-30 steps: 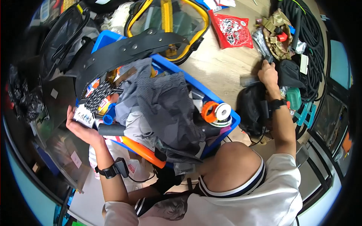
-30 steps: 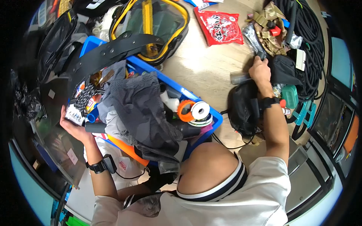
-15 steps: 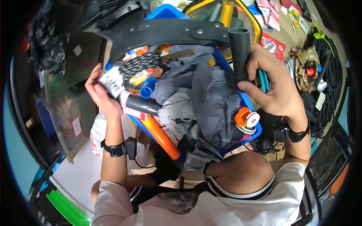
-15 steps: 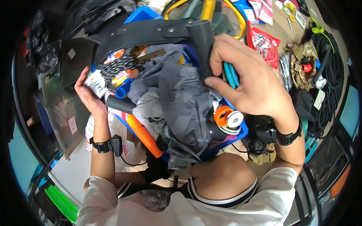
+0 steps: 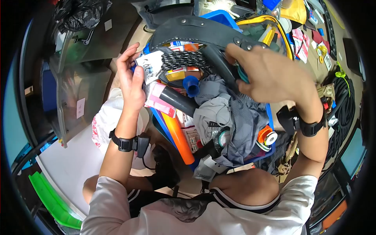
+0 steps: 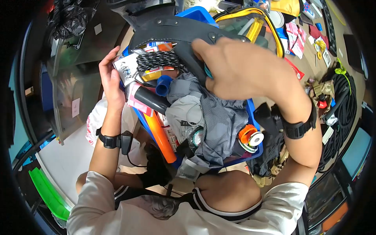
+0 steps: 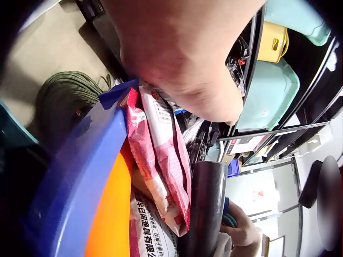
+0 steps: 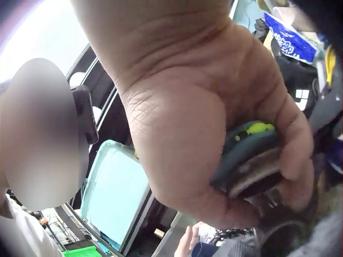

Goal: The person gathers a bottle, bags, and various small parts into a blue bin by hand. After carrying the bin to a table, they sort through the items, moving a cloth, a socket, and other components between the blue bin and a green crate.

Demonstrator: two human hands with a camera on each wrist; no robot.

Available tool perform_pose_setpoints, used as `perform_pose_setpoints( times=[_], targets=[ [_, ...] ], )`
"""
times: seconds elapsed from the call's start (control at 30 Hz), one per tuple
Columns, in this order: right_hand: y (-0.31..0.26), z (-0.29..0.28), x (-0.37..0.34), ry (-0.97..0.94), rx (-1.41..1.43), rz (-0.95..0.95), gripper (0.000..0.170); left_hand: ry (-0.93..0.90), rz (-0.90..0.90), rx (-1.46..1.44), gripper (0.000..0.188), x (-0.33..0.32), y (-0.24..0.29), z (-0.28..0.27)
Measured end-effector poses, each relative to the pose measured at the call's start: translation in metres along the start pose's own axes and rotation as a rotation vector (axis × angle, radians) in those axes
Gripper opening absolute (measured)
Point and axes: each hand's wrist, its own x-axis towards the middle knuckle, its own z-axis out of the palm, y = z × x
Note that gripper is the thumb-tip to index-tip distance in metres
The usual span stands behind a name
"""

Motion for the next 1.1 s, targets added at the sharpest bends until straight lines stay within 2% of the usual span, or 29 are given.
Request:
perform_pose_setpoints(
  times=[0.07, 0.13, 0.2, 0.23, 0.27, 0.33, 0.37, 0.43, 0.47, 0.53, 0.67, 0.73, 0.8, 0.87, 0.9, 0.93, 1.0, 1.03, 1.1],
  targets=[
    [-0.007, 0.012, 0.0, -0.114, 0.045, 0.22, 0.045, -0.026, 0.019, 0.097, 0.055, -0.001, 0.002, 0.0],
    [-0.009, 0.02, 0.004, -0.149, 0.079, 0.182, 0.048, -0.029, 0.033, 0.139, 0.059, 0.0, 0.002, 0.001],
    [-0.011, 0.025, 0.001, -0.075, 0.089, 0.285, 0.046, -0.083, 0.04, 0.246, 0.063, 0.004, 0.012, 0.003],
    [-0.011, 0.024, 0.0, -0.067, 0.055, 0.303, 0.046, -0.089, 0.048, 0.419, 0.062, 0.008, 0.023, 0.0],
    [-0.01, 0.022, -0.003, -0.059, 0.052, 0.312, 0.046, -0.098, 0.058, 0.588, 0.062, 0.017, 0.041, -0.001],
    [-0.007, 0.017, -0.011, 0.085, 0.075, 0.243, 0.046, -0.115, 0.182, 0.769, 0.058, 0.033, 0.082, 0.008],
    [-0.004, 0.009, -0.013, 0.082, 0.072, 0.242, 0.046, -0.113, 0.179, 0.768, 0.058, 0.042, 0.096, 0.016],
    [0.007, -0.015, -0.011, 0.11, 0.215, 0.373, 0.047, -0.411, 0.29, 0.754, 0.054, 0.058, 0.112, 0.04],
    [0.025, -0.01, -0.01, 0.249, 0.335, 0.335, 0.044, -0.468, 0.273, 0.809, 0.055, 0.061, 0.113, 0.055],
    [0.032, -0.013, 0.0, 0.46, 0.586, 0.335, 0.037, -0.519, 0.38, 0.837, 0.055, 0.071, 0.102, 0.076],
    [0.068, 0.005, 0.021, 0.421, 0.718, 0.242, 0.031, -0.493, 0.428, 0.927, 0.056, 0.088, 0.071, 0.092],
    [0.075, 0.012, 0.025, 0.568, 0.435, 0.033, 0.03, -0.614, 0.321, 0.994, 0.055, 0.088, 0.074, 0.093],
    [0.079, 0.013, 0.028, 0.608, 0.386, -0.013, 0.029, -0.604, 0.324, 1.003, 0.052, 0.079, 0.087, 0.089],
    [0.069, 0.012, 0.029, 0.697, 0.191, -0.008, 0.028, -0.646, 0.267, 0.854, 0.049, 0.065, 0.103, 0.084],
    [0.073, 0.014, 0.038, 0.728, 0.067, -0.107, 0.027, -0.662, 0.252, 0.82, 0.048, 0.058, 0.108, 0.083],
    [0.069, 0.015, 0.041, 0.687, -0.031, -0.123, 0.026, -0.664, 0.251, 0.822, 0.048, 0.051, 0.111, 0.082],
    [0.05, 0.019, 0.045, 0.555, -0.281, 0.022, 0.026, -0.762, 0.231, 0.878, 0.047, 0.04, 0.113, 0.08],
    [0.044, 0.026, 0.051, 0.512, -0.377, 0.109, 0.027, -0.711, 0.264, 0.898, 0.048, 0.037, 0.115, 0.08],
    [0.048, 0.038, 0.057, 0.567, -0.402, 0.095, 0.029, -0.66, 0.297, 0.858, 0.047, 0.038, 0.117, 0.077]
  ],
)
